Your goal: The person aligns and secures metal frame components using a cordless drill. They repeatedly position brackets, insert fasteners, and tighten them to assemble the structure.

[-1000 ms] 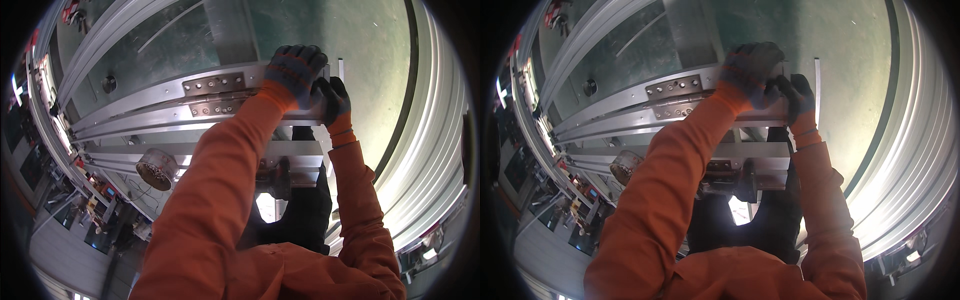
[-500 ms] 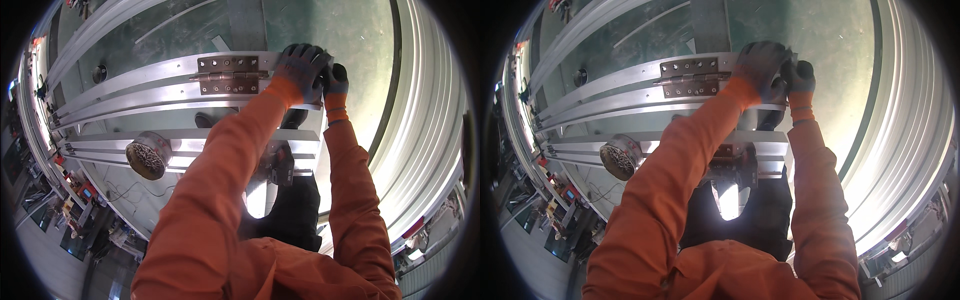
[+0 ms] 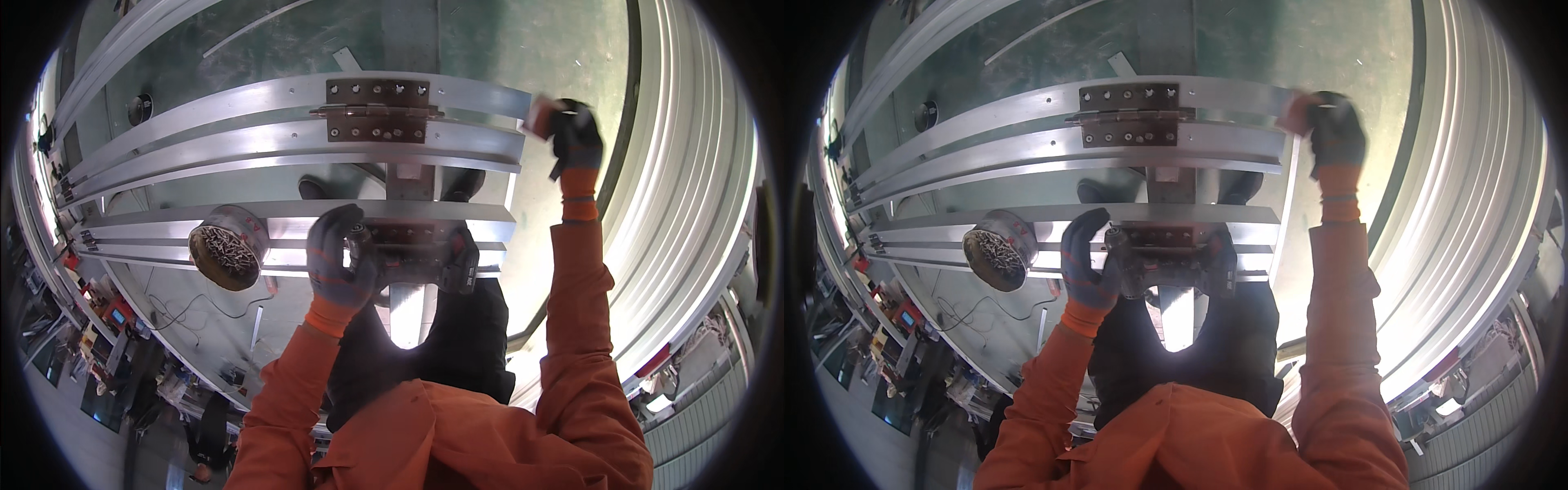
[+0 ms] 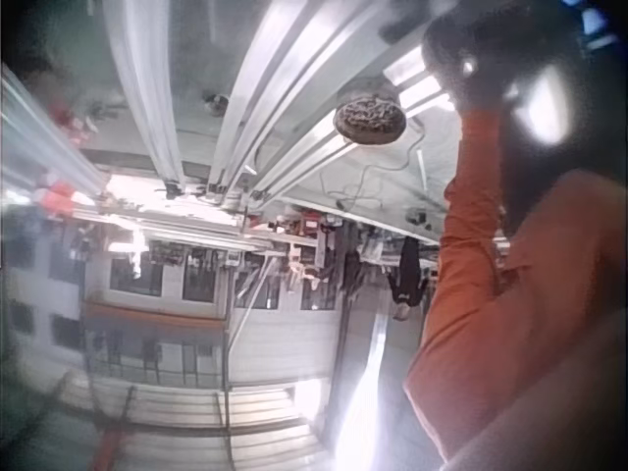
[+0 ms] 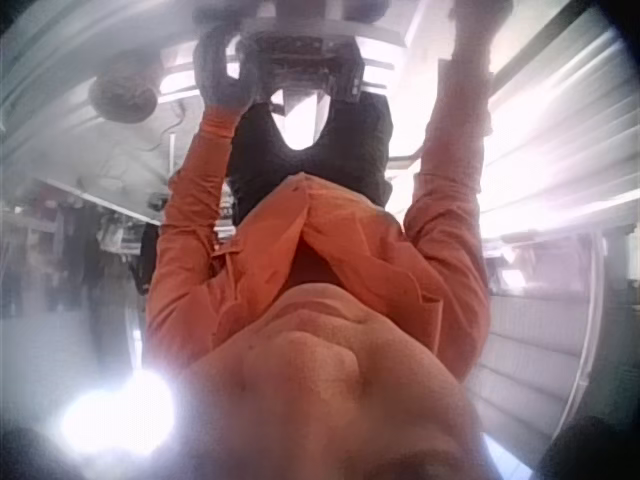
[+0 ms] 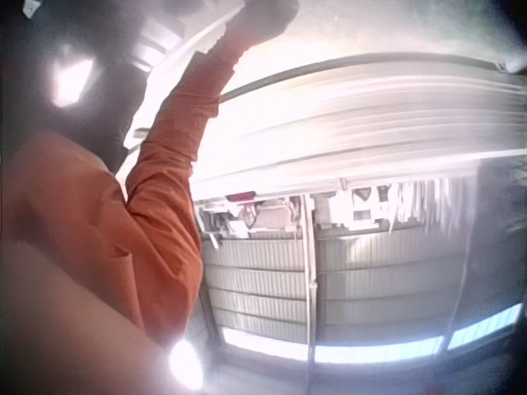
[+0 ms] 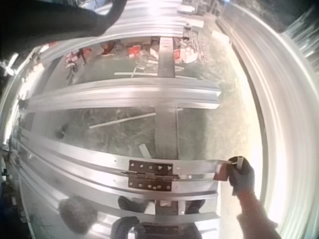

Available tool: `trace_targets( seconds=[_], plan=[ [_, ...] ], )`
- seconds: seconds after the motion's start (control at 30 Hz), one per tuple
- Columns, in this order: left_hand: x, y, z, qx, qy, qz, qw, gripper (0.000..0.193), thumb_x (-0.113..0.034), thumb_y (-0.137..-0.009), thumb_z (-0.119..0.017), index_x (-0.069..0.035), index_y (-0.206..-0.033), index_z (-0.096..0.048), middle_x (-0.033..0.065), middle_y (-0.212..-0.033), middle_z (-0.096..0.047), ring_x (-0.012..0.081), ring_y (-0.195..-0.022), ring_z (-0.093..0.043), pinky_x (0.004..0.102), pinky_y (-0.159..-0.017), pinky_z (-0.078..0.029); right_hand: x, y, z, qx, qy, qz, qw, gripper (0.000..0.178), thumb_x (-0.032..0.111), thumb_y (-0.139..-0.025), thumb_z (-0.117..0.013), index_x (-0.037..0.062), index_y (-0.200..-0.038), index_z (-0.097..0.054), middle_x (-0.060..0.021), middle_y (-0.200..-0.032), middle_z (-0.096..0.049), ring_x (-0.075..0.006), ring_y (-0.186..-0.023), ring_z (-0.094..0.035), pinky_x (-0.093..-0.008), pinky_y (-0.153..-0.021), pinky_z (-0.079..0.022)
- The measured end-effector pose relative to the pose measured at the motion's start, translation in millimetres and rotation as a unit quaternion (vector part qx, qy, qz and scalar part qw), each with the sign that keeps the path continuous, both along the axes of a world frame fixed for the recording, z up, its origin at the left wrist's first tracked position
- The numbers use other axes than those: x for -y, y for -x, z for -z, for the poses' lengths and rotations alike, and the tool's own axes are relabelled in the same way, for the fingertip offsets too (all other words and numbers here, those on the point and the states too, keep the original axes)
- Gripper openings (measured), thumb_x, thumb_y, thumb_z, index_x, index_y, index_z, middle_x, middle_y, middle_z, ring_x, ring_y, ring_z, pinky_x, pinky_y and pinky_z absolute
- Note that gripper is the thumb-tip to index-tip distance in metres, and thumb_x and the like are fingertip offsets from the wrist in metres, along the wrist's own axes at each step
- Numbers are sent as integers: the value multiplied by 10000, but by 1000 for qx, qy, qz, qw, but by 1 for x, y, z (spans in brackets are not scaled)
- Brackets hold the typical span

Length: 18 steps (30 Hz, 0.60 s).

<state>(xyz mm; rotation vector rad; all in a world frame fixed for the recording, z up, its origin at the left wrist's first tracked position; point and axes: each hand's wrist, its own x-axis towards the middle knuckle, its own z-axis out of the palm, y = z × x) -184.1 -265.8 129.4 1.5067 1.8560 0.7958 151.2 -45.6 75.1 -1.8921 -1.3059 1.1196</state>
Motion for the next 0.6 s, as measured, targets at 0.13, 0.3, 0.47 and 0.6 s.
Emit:
trace_targets(
  seconds=[0.13,0.3,0.47,0.6],
  plan=[
    [-12,8,16,-37,-28,6,999,358,-97,-887,-669,15,-1227,-683,204,-1176,-707,407,-1077,-666,494,-955,-526,46,34,28,56,16,-140,989,236,126,-981,-762,62,-1208,-749,-5,-943,-739,-84,-836,-641,-286,-748,-549],
    [-3,15,16,-49,26,-32,998,397,-181,-878,-726,11,-1220,-664,211,-1148,-701,415,-1072,-659,490,-955,-526,55,44,39,78,12,-74,994,524,155,-936,-748,87,-1436,-607,-179,-1204,-710,-329,-1067,-733,-413,-928,-577],
    [22,10,9,-15,404,-95,910,545,-331,-848,-811,-54,-1274,-617,183,-1148,-720,391,-1106,-697,454,-925,-562,69,51,22,174,-26,-120,977,623,127,-944,-735,77,-1523,-510,-190,-1310,-641,-347,-1187,-678,-436,-975,-573],
    [42,-9,35,-90,366,-46,925,773,-414,-767,-851,-76,-1399,-562,198,-1214,-713,385,-1097,-713,466,-924,-585,108,77,-24,147,-89,-209,962,546,100,-969,-682,22,-1487,-532,-197,-1388,-602,-373,-1230,-641,-435,-1038,-546]
  ],
)
